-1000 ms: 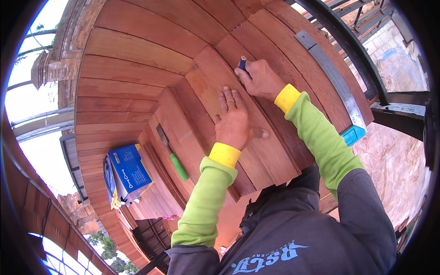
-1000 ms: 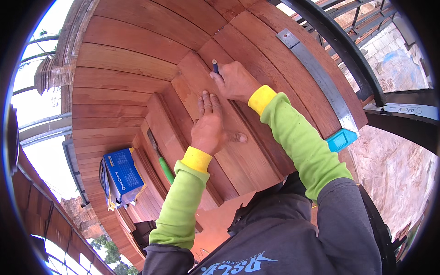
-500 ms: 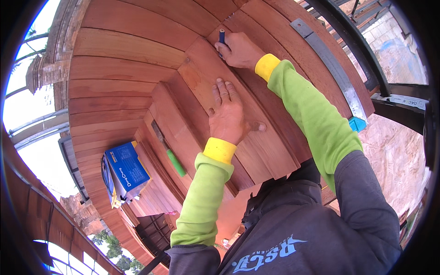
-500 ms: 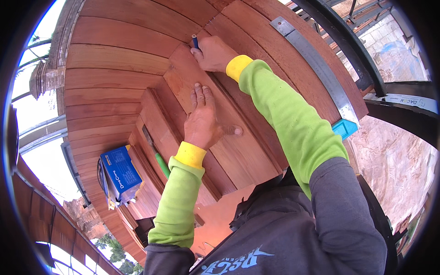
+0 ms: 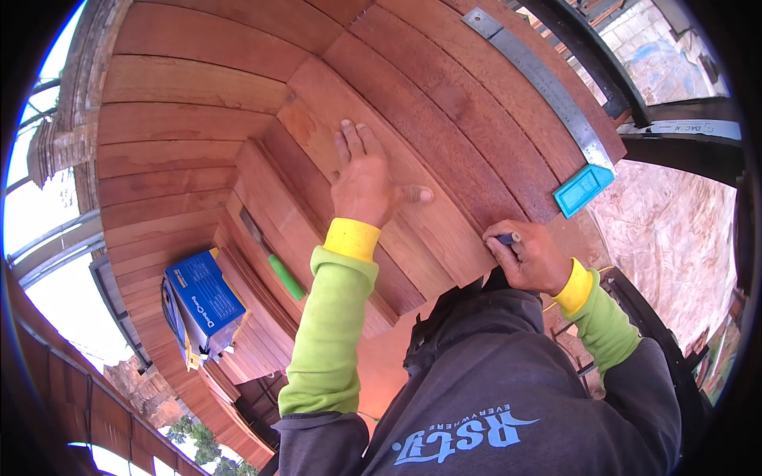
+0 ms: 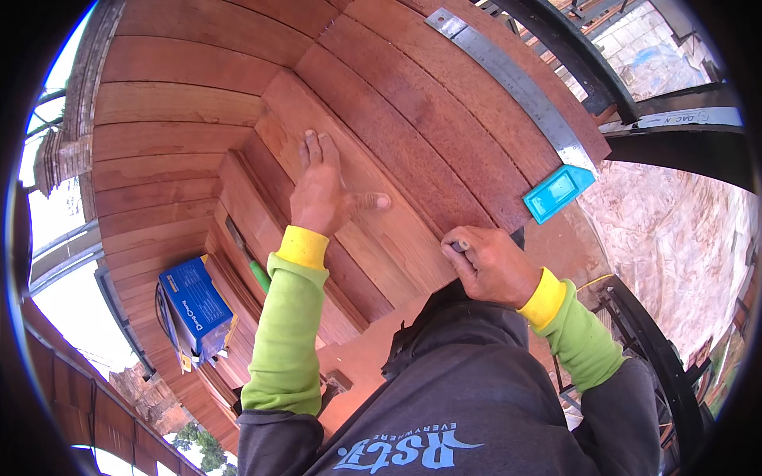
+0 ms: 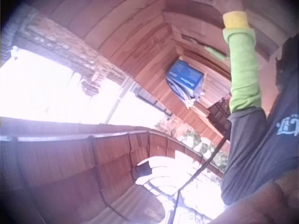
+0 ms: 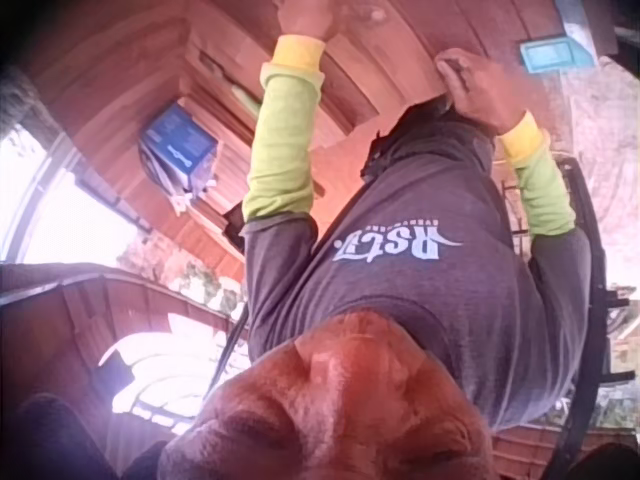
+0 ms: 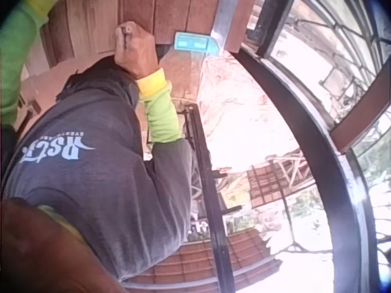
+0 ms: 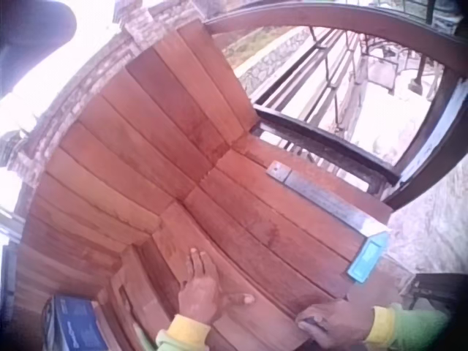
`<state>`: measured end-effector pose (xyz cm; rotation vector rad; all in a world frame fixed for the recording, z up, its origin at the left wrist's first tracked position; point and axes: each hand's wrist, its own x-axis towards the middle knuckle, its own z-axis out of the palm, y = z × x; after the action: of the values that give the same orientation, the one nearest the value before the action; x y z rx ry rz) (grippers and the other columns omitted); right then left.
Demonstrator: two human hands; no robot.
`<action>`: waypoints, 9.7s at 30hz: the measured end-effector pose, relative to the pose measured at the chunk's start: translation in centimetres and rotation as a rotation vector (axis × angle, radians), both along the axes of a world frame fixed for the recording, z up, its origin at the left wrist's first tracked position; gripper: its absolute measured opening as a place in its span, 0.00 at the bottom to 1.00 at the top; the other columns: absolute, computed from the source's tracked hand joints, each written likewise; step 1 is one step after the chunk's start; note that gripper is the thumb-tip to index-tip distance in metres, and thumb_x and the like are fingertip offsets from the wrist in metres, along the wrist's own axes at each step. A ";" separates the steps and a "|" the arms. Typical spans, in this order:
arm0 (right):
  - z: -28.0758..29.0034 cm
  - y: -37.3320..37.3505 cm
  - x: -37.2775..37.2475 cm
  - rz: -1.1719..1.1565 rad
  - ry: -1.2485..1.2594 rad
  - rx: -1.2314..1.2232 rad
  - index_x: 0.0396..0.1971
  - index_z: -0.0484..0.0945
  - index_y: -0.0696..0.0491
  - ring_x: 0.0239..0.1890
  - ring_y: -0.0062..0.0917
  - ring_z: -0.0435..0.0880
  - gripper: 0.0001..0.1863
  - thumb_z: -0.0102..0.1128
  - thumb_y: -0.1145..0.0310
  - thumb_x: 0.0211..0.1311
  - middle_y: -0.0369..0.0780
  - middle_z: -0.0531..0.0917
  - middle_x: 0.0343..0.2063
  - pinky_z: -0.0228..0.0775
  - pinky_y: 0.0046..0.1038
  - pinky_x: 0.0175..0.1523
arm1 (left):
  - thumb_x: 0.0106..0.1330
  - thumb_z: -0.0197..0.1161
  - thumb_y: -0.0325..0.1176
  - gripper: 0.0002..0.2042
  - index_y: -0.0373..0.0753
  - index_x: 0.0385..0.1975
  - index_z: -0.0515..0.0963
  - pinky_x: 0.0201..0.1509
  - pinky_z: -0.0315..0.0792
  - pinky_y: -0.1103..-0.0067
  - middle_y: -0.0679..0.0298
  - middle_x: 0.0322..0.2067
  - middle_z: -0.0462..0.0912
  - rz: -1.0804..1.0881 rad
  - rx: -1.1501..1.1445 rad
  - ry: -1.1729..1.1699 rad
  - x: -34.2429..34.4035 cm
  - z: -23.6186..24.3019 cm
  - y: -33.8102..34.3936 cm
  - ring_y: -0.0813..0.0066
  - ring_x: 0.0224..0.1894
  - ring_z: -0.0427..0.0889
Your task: The person positions wooden planks on a curved wooden ceiling, aligns them with existing planks, and marks the wood using a pencil and a metal square. The person repeatedly adjusts the plank position and marks along the edges.
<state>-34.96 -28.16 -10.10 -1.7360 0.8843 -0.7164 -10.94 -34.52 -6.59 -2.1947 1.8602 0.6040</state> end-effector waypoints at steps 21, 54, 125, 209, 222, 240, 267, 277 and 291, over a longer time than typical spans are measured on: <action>0.2 2.1 -1.9 0.031 0.047 -0.038 0.34 0.73 0.58 0.27 0.42 0.79 0.06 0.59 0.79 0.57 0.47 0.78 0.26 0.72 0.35 0.32 | 0.31 0.80 0.52 0.64 0.25 0.67 0.47 0.69 0.57 0.63 0.41 0.70 0.44 -0.014 -0.032 -0.001 -0.1 -0.3 0.0 0.50 0.73 0.44; -6.4 -27.3 22.1 -0.095 -0.159 -0.179 0.19 0.75 0.62 0.25 0.53 0.77 0.16 0.56 0.65 0.60 0.56 0.77 0.18 0.69 0.45 0.34 | 0.27 0.82 0.50 0.66 0.24 0.66 0.46 0.66 0.61 0.59 0.39 0.69 0.43 0.058 0.051 -0.010 -0.7 0.6 -0.6 0.48 0.73 0.43; -4.5 -15.0 11.7 0.002 -0.050 -0.358 0.26 0.75 0.61 0.22 0.49 0.73 0.10 0.56 0.69 0.63 0.53 0.75 0.19 0.66 0.38 0.27 | 0.26 0.82 0.53 0.65 0.26 0.66 0.51 0.62 0.65 0.52 0.43 0.69 0.48 -0.002 -0.070 -0.048 -0.1 -0.8 -0.4 0.50 0.72 0.49; 3.8 -12.7 13.0 1.460 0.603 -1.436 0.50 0.63 0.58 0.35 0.42 0.83 0.29 0.61 0.76 0.45 0.45 0.69 0.56 0.78 0.39 0.35 | 0.40 0.73 0.35 0.34 0.27 0.49 0.70 0.44 0.74 0.73 0.54 0.36 0.79 1.591 -0.926 0.460 -19.2 -3.0 34.6 0.67 0.39 0.79; 11.4 -8.0 11.7 0.984 0.367 -1.272 0.51 0.61 0.61 0.38 0.40 0.83 0.35 0.66 0.64 0.44 0.50 0.72 0.52 0.78 0.36 0.32 | 0.40 0.74 0.32 0.33 0.28 0.50 0.70 0.52 0.71 0.74 0.57 0.41 0.77 1.470 -1.052 0.566 -12.3 -3.3 36.6 0.69 0.44 0.77; 19.6 -8.0 15.6 -0.206 0.545 -0.764 0.30 0.77 0.66 0.32 0.46 0.85 0.35 0.63 0.42 0.44 0.55 0.83 0.26 0.78 0.38 0.37 | 0.44 0.70 0.26 0.29 0.28 0.50 0.70 0.51 0.71 0.76 0.58 0.42 0.76 1.365 -1.151 0.773 -2.9 -0.7 39.1 0.72 0.44 0.75; 3.5 -12.9 22.3 0.144 1.205 -0.388 0.47 0.80 0.52 0.50 0.38 0.81 0.27 0.58 0.47 0.54 0.45 0.82 0.47 0.74 0.36 0.53 | 0.39 0.75 0.32 0.34 0.26 0.49 0.70 0.51 0.72 0.73 0.53 0.41 0.78 1.177 -0.848 0.706 1.7 0.1 40.8 0.67 0.44 0.78; 2.9 -3.4 15.5 -0.096 0.249 -0.284 0.31 0.79 0.59 0.28 0.45 0.82 0.19 0.56 0.55 0.63 0.51 0.80 0.23 0.72 0.40 0.33 | 0.47 0.73 0.25 0.31 0.26 0.53 0.68 0.48 0.74 0.78 0.59 0.41 0.79 1.061 -0.782 0.849 1.8 2.5 31.8 0.73 0.42 0.79; 2.9 9.2 -1.5 0.227 -0.016 0.261 0.28 0.75 0.61 0.20 0.23 0.72 0.15 0.55 0.62 0.65 0.44 0.74 0.16 0.66 0.30 0.28 | 0.40 0.78 0.43 0.37 0.22 0.46 0.70 0.50 0.73 0.71 0.46 0.43 0.79 1.063 -0.620 0.622 -2.9 -0.6 6.7 0.58 0.44 0.80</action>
<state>-36.46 -19.00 -7.16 -1.5634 0.7205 -0.4437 -13.87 -27.85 -7.15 -3.7460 0.9183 1.0557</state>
